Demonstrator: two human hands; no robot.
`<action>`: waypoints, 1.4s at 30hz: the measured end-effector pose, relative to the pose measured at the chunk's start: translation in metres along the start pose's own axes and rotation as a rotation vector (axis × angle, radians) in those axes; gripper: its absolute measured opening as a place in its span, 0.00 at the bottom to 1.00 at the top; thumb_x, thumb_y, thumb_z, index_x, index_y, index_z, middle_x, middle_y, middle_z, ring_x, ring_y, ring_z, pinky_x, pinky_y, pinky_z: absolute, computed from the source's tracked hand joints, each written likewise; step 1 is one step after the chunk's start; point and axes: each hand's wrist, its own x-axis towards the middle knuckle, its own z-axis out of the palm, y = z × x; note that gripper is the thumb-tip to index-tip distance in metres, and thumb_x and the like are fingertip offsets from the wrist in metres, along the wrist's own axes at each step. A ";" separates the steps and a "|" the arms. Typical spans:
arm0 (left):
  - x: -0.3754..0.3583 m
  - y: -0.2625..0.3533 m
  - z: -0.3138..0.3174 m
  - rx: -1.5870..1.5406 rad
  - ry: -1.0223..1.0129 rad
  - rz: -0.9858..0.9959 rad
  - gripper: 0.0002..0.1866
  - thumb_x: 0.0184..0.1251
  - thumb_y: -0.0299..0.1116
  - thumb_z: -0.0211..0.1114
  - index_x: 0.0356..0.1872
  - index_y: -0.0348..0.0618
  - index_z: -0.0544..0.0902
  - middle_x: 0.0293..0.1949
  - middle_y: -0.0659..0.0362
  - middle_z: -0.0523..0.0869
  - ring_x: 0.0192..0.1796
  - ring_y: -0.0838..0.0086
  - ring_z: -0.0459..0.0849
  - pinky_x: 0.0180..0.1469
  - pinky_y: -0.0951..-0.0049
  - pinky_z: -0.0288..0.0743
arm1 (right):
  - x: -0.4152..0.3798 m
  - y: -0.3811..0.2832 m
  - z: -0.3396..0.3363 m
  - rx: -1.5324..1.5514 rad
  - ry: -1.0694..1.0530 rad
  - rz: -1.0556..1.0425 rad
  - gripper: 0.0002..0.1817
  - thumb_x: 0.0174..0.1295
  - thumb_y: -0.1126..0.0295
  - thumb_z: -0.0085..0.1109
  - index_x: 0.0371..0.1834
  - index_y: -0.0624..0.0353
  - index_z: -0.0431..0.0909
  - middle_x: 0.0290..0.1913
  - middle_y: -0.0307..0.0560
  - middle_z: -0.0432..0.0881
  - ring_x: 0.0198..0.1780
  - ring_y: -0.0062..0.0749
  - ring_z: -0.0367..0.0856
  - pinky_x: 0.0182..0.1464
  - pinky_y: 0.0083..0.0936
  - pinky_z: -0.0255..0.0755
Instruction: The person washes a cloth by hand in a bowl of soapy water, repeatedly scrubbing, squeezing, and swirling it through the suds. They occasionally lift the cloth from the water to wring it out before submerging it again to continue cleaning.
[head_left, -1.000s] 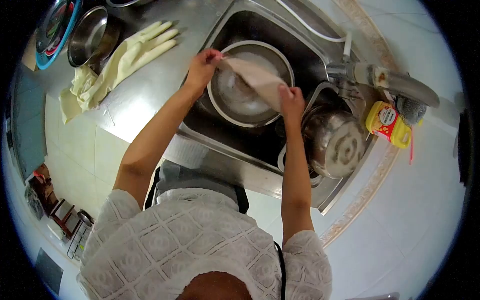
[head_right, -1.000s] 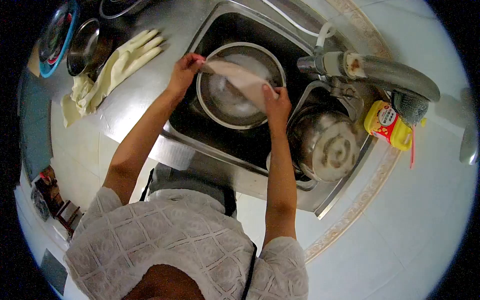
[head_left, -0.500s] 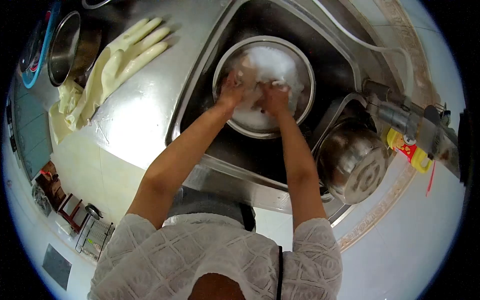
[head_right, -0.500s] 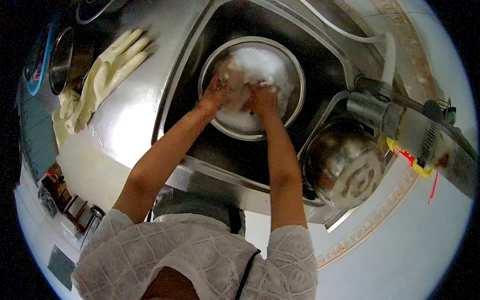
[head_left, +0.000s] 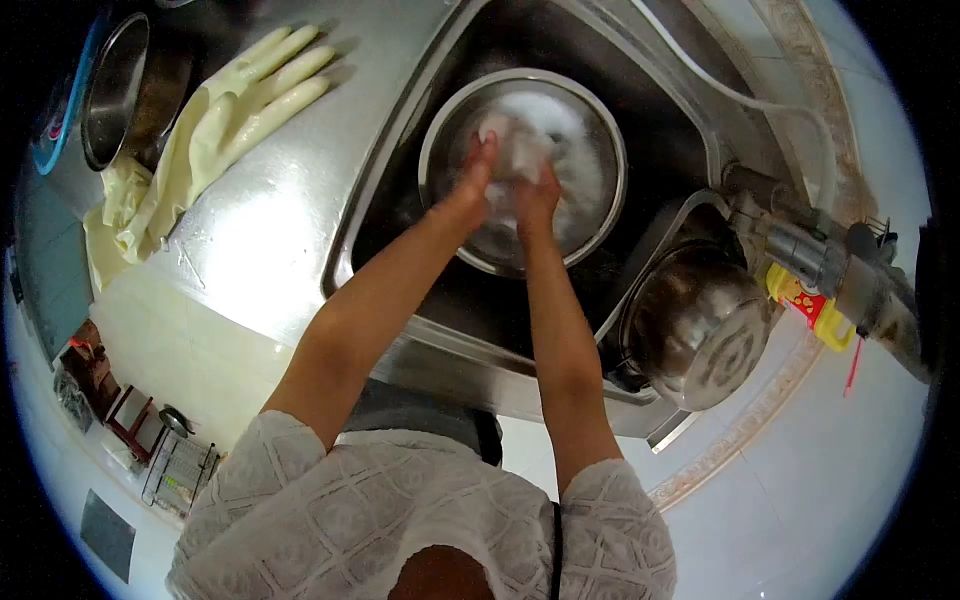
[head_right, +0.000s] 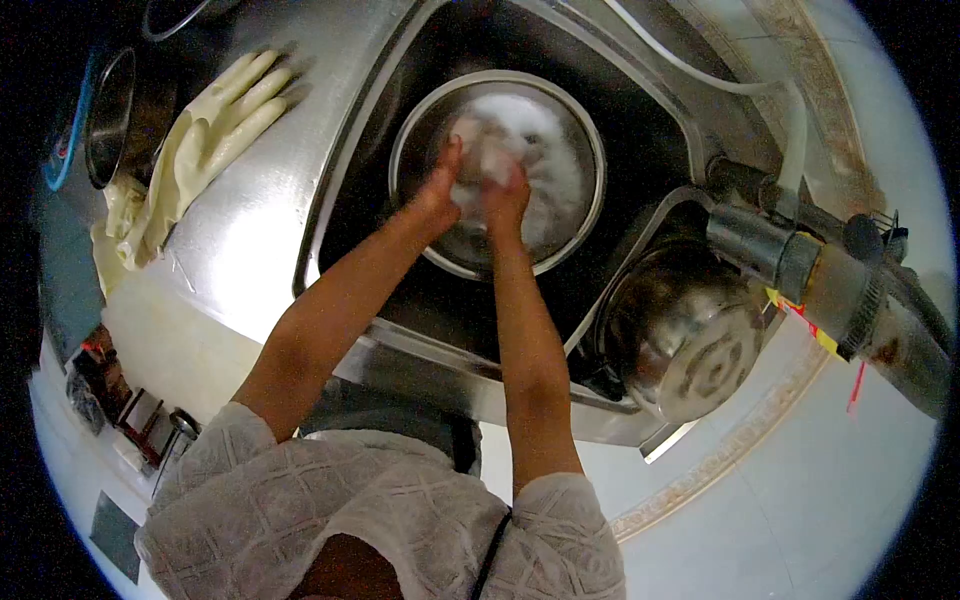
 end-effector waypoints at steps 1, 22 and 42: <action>0.005 0.006 0.000 -0.005 -0.003 0.006 0.36 0.55 0.60 0.45 0.62 0.61 0.45 0.64 0.58 0.45 0.65 0.59 0.42 0.58 0.40 0.33 | -0.008 -0.014 -0.007 -0.023 -0.195 -0.167 0.17 0.38 0.82 0.48 0.35 0.59 0.74 0.36 0.50 0.74 0.40 0.46 0.70 0.42 0.33 0.66; -0.048 0.021 0.031 0.020 -0.145 0.199 0.22 0.57 0.43 0.53 0.47 0.38 0.66 0.43 0.55 0.71 0.44 0.71 0.71 0.44 0.69 0.68 | 0.017 -0.050 -0.038 -0.602 -0.122 -0.137 0.13 0.52 0.63 0.50 0.39 0.56 0.75 0.40 0.49 0.75 0.43 0.47 0.72 0.44 0.33 0.65; -0.035 0.020 -0.001 0.242 0.264 0.030 0.35 0.55 0.38 0.54 0.62 0.50 0.46 0.63 0.54 0.50 0.62 0.63 0.54 0.59 0.60 0.50 | 0.030 0.025 -0.015 -0.747 -0.472 0.255 0.25 0.49 0.67 0.51 0.53 0.58 0.62 0.47 0.57 0.70 0.48 0.48 0.69 0.47 0.51 0.58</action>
